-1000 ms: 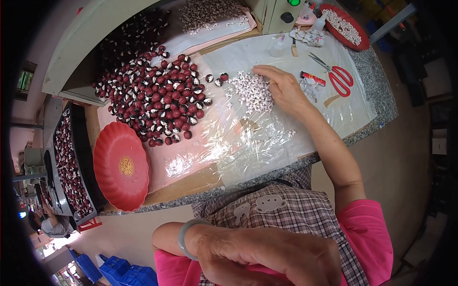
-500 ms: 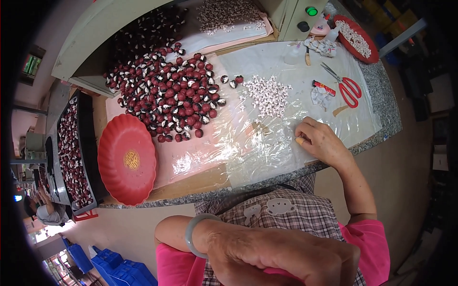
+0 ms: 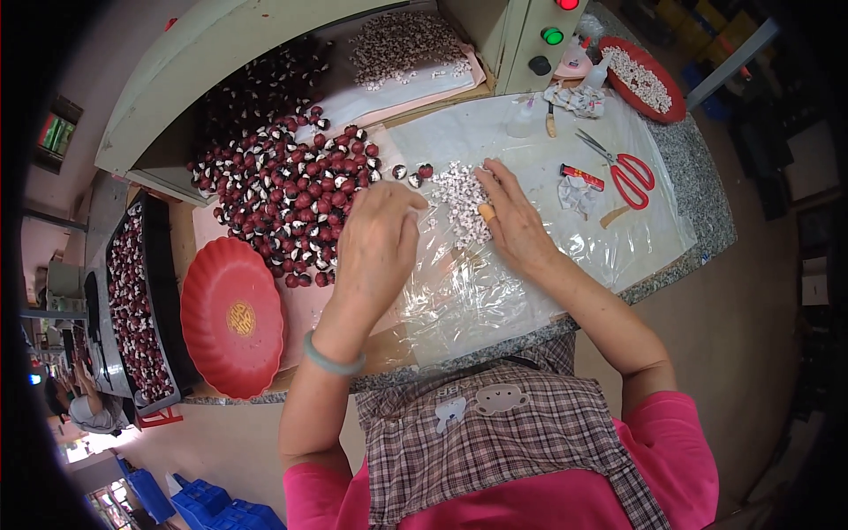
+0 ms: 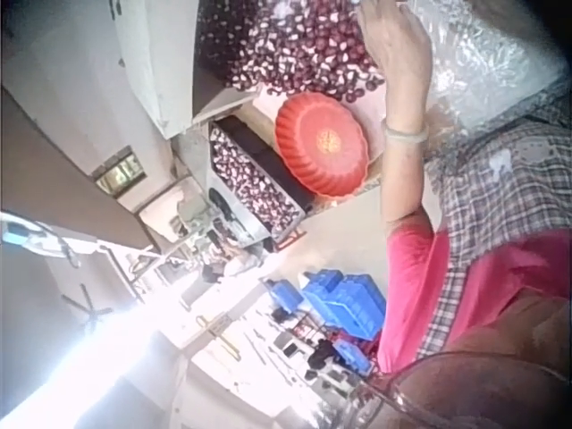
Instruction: Applying glue to small toy components and assembling figurines at a factory workbench.
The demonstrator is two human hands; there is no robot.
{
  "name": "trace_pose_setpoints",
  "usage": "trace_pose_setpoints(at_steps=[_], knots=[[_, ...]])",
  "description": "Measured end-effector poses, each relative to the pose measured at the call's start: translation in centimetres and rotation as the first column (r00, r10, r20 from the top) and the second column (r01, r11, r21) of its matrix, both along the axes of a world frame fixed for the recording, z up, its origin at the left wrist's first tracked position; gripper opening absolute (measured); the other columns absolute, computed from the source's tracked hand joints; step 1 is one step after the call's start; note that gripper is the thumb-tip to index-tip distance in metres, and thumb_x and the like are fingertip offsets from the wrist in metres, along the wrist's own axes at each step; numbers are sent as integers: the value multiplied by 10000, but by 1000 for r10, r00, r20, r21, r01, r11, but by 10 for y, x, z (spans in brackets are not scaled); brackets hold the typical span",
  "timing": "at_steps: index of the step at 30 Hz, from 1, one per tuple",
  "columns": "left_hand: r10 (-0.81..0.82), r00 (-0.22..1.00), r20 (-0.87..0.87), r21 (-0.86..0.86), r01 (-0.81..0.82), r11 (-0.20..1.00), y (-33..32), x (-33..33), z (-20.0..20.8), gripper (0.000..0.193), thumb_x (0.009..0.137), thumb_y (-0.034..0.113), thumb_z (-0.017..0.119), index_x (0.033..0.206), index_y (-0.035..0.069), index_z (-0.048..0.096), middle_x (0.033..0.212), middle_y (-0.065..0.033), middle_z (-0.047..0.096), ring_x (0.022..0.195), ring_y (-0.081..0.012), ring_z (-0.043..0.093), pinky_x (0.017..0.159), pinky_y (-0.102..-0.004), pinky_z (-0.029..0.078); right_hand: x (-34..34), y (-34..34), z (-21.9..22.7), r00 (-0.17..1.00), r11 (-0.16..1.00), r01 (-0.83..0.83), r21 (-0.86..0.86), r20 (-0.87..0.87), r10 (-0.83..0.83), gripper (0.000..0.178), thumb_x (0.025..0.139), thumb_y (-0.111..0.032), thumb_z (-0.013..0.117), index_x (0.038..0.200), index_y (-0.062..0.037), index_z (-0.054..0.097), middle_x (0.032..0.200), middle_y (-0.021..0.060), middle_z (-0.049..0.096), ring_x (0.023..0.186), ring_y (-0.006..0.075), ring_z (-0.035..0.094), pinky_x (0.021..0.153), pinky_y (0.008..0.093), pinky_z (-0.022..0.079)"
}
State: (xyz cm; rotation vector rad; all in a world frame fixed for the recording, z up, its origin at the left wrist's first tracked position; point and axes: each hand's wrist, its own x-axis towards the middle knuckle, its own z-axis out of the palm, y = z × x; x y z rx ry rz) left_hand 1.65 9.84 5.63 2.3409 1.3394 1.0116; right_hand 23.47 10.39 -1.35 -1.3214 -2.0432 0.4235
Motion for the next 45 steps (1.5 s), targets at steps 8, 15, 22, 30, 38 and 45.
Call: trace_pose_setpoints(at_steps=[8, 15, 22, 30, 38, 45], knots=[[69, 971, -229, 127, -41, 991, 63, 15, -50, 261, 798, 12, 579, 1046, 39, 655, 1023, -118, 614, 949, -305, 547, 858, -399, 436, 27, 37, 24, 930, 961, 244, 132, -312, -194, 449, 809, 42, 549, 1248, -35, 495, 1231, 168, 499, 1168, 331, 490, 965, 378, 426], [92, 853, -514, 163, -8, 987, 61, 12, -47, 240, 776, 35, 541, 977, 94, 658, 901, -59, 591, 885, -225, 554, 763, -367, 384, 44, 96, -11, 879, 906, 422, 17, -254, -404, 577, 785, 17, 634, 1317, -14, 410, 1205, 190, 552, 1097, 327, 549, 933, 388, 443], [58, 807, -588, 154, 41, 987, 49, -4, -37, 242, 751, 63, 553, 971, 77, 653, 887, -59, 589, 881, -227, 550, 786, -369, 375, 49, 102, -11, 865, 917, 372, -142, -306, -398, 407, 807, 25, 617, 1203, 4, 528, 1016, 164, 655, 945, 261, 642, 827, 334, 505], [85, 995, 45, 61, -88, 994, 23, -11, -18, 248, 771, -29, 636, 1013, 21, 650, 982, -93, 629, 920, -234, 596, 799, -332, 480, 37, 28, 40, 557, 956, -100, -276, -811, -176, 416, 894, 12, 568, 1300, 10, 477, 1150, 100, 583, 1014, 167, 595, 830, 312, 511], [440, 221, 870, -468, 648, 601, -67, -3, -13, 333, 872, 35, 634, 1201, 14, 585, 1102, -156, 637, 853, -151, 597, 762, -242, 492, 26, -37, 32, 412, 808, -469, -358, -897, -159, 422, 875, -233, 685, 1197, -19, 519, 986, 74, 652, 849, 117, 635, 672, 228, 451], [514, 111, 851, -426, 719, 549, -90, -1, -25, 331, 882, 57, 634, 1207, 14, 585, 1148, -171, 613, 878, -153, 579, 804, -248, 487, 16, -63, 38, 335, 748, -508, -426, -898, -284, 421, 828, -242, 729, 1131, -15, 544, 919, 86, 635, 685, 127, 596, 551, 212, 448]])
